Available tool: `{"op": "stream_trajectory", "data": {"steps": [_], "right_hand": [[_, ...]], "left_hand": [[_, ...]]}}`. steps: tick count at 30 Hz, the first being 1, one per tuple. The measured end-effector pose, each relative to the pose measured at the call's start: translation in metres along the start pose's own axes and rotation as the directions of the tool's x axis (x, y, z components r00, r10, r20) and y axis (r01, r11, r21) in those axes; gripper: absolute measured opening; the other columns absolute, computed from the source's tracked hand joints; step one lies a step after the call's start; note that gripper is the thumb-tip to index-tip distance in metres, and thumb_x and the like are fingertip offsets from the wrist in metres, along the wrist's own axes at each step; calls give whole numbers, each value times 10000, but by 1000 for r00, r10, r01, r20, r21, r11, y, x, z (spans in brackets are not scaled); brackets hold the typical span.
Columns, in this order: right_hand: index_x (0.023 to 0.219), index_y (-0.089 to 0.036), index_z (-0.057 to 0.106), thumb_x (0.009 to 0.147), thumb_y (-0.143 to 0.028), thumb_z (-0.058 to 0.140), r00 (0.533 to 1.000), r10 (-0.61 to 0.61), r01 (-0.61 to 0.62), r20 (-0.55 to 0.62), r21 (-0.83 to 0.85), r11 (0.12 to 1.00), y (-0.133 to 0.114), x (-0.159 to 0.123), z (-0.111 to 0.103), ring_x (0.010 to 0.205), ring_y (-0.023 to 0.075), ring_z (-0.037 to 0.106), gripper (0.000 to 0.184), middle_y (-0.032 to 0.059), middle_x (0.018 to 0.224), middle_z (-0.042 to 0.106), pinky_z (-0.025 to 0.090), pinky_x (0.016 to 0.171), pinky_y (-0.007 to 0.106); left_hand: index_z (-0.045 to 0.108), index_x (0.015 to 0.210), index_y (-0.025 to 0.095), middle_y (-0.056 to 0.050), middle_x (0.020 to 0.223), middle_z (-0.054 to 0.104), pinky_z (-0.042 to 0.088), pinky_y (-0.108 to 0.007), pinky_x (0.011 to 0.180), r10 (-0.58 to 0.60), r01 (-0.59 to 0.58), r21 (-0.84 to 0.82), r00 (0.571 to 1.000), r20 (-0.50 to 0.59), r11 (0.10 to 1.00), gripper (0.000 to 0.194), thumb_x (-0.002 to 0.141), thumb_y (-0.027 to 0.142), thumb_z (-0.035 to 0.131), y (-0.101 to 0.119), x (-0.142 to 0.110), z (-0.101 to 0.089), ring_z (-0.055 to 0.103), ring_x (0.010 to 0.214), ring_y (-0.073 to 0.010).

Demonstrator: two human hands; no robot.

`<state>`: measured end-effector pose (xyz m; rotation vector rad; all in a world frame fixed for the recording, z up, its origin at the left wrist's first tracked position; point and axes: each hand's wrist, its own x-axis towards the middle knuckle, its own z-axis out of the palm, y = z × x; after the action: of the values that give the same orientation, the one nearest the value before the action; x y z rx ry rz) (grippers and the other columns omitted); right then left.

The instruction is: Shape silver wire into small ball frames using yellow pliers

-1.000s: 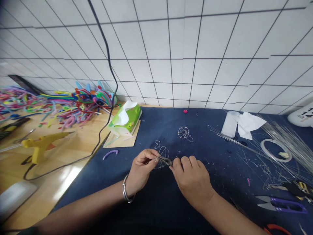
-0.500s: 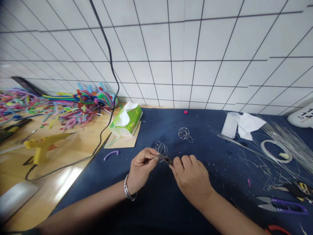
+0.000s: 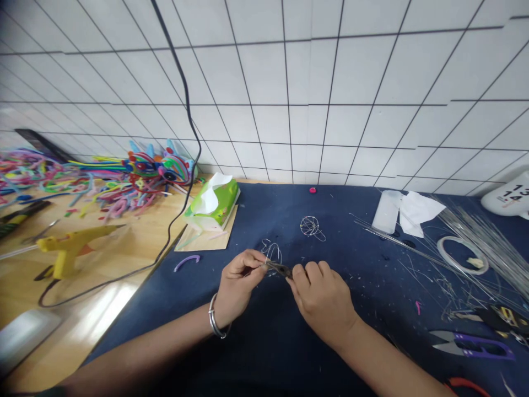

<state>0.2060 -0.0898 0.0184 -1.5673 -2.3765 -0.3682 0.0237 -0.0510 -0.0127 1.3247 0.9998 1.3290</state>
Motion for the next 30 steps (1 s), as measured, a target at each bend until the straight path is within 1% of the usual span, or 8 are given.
{"op": "stream_trajectory", "data": {"steps": [7, 11, 14, 18, 20, 23, 28, 30], "right_hand": [[917, -189, 571, 857, -319, 451, 1000, 20, -20, 10, 12, 1000, 2, 0, 3, 697, 167, 441, 187, 37, 731, 515, 318, 615, 304], [900, -180, 569, 853, -321, 462, 998, 64, -68, 26, 195, 978, 4, 0, 9, 752, 169, 469, 183, 46, 792, 539, 359, 689, 308], [922, -178, 549, 855, -337, 464, 986, 154, -166, 62, 395, 904, 7, 0, 12, 803, 163, 492, 193, 43, 839, 550, 382, 722, 291], [939, -198, 535, 866, -377, 439, 945, 247, -327, 217, 544, 773, 10, 0, 14, 808, 145, 519, 216, 24, 851, 559, 406, 716, 267], [939, -206, 537, 866, -392, 432, 927, 267, -373, 263, 569, 733, 11, 0, 15, 793, 138, 530, 225, 15, 850, 564, 414, 712, 266], [933, -211, 544, 864, -405, 428, 918, 274, -393, 285, 576, 717, 11, 1, 17, 762, 137, 540, 236, 11, 829, 571, 423, 691, 269], [940, -214, 557, 864, -410, 423, 922, 268, -382, 280, 542, 748, 14, 1, 21, 784, 147, 550, 249, 18, 836, 582, 434, 689, 275], [949, -218, 558, 865, -412, 420, 924, 254, -370, 284, 506, 779, 17, 2, 23, 803, 152, 549, 252, 20, 851, 584, 434, 703, 281]], "left_hand": [[514, 677, 147, -12, 817, 561, 399, -220, 645, -146, 150, -187, 989, 37, 971, 118, 738, 95, 600, -3, 2, 3, 506, 699, -98], [521, 680, 140, -9, 807, 563, 395, -222, 668, -225, 238, -265, 971, 76, 935, 112, 734, 87, 604, -2, 4, 2, 503, 702, -92], [527, 681, 138, -8, 808, 563, 395, -225, 677, -275, 293, -322, 956, 103, 900, 113, 722, 78, 614, -1, 5, 0, 503, 699, -89], [540, 689, 136, -9, 813, 570, 391, -210, 653, -325, 347, -367, 938, 125, 863, 106, 713, 79, 625, 2, 4, -2, 498, 682, -79], [543, 691, 134, -13, 817, 574, 384, -198, 629, -340, 362, -374, 932, 127, 854, 104, 713, 87, 633, 3, 4, -4, 495, 675, -75], [547, 693, 133, -19, 812, 581, 383, -192, 616, -353, 371, -376, 928, 118, 849, 95, 724, 109, 634, 3, 4, -6, 499, 675, -76], [552, 710, 138, -17, 821, 592, 387, -193, 587, -403, 403, -393, 911, 86, 827, 98, 724, 151, 648, 4, 9, -14, 519, 643, -73], [545, 716, 143, -8, 814, 594, 394, -197, 590, -398, 386, -422, 915, 62, 820, 102, 727, 157, 646, 5, 14, -18, 530, 633, -71]]}}
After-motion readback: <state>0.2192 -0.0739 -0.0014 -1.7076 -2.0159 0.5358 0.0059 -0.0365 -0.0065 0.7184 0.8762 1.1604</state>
